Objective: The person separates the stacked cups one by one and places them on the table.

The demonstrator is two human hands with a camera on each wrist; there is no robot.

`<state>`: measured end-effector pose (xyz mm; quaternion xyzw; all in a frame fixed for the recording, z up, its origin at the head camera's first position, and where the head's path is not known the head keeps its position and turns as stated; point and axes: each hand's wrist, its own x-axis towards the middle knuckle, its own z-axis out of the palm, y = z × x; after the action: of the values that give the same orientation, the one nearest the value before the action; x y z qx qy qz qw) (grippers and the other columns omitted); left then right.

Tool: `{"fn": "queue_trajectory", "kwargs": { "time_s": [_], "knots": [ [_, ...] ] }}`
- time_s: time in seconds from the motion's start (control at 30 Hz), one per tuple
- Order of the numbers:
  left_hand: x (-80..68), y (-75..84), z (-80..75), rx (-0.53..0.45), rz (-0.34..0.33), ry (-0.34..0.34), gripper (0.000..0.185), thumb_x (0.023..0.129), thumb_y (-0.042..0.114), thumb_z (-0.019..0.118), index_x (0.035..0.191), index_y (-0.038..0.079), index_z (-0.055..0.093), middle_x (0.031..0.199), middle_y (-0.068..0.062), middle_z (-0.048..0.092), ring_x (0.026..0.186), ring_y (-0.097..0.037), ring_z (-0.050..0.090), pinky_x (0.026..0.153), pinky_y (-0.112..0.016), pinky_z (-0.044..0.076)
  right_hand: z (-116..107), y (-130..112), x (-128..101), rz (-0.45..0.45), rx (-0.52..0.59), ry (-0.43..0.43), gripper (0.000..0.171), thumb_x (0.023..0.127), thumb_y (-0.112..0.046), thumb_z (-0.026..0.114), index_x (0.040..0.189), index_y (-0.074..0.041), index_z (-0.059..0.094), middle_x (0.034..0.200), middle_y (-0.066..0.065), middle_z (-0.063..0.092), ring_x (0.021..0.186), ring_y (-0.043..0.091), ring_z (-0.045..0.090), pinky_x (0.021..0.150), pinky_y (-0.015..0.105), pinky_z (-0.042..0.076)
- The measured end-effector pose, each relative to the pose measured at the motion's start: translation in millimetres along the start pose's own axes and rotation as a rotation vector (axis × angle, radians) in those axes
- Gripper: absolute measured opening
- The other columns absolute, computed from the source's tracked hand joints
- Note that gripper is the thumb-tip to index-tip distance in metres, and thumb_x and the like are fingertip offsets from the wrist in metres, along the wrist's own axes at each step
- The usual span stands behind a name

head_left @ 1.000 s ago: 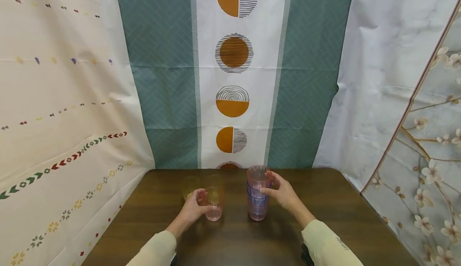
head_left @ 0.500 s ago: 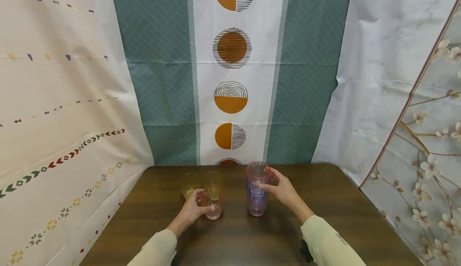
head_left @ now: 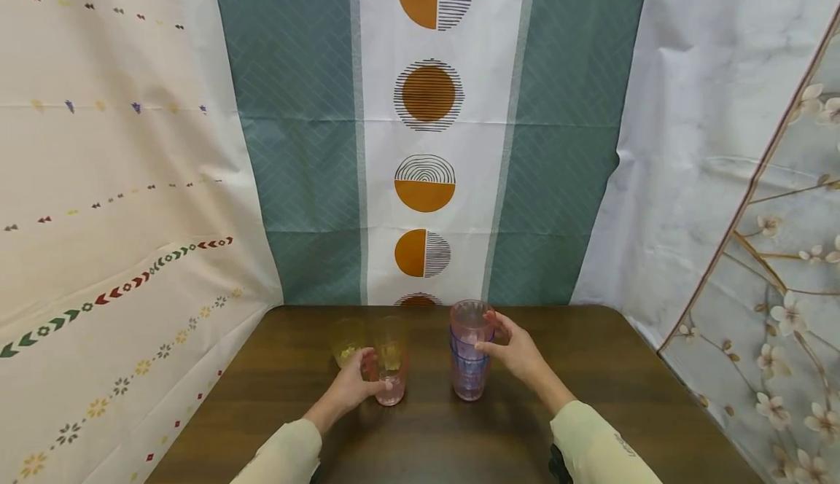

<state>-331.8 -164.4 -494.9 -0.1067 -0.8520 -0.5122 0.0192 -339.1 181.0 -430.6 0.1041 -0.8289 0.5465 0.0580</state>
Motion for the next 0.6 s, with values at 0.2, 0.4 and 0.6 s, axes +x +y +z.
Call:
{"fn": "queue_trajectory", "kwargs": {
  "time_s": [0.2,0.4,0.6],
  "knots": [
    [0.5,11.5,-3.7,0.026,-0.036,-0.003,0.099,0.076,0.028,0.088,0.15,-0.004,0.03,0.142,-0.026,0.046,0.129,-0.046,0.045,0.101,-0.059,0.042,-1.6,0.6,-3.1,0.002,0.009,0.007,0.078,0.084,-0.028,0.081,0.149,-0.007,0.042,0.152,0.016,0.043,0.137,0.039,0.041,0.105,0.057,0.039],
    [5.2,22.8,-12.3,-0.023,-0.03,0.019,0.096,0.078,0.022,0.086,0.151,-0.003,0.028,0.145,-0.027,0.043,0.134,-0.045,0.041,0.102,-0.056,0.042,-1.6,0.7,-3.4,0.007,0.006,0.001,0.079,0.084,-0.027,0.081,0.149,-0.005,0.042,0.152,0.016,0.043,0.137,0.039,0.041,0.106,0.057,0.038],
    [18.4,42.6,-23.0,-0.044,-0.002,0.035,0.095,0.08,0.025,0.085,0.152,0.001,0.028,0.149,-0.025,0.04,0.138,-0.045,0.037,0.105,-0.057,0.04,-1.0,1.8,-2.2,0.014,0.027,0.0,0.078,0.085,-0.026,0.081,0.149,-0.007,0.042,0.152,0.016,0.042,0.138,0.038,0.04,0.107,0.056,0.038]
  ]
}}
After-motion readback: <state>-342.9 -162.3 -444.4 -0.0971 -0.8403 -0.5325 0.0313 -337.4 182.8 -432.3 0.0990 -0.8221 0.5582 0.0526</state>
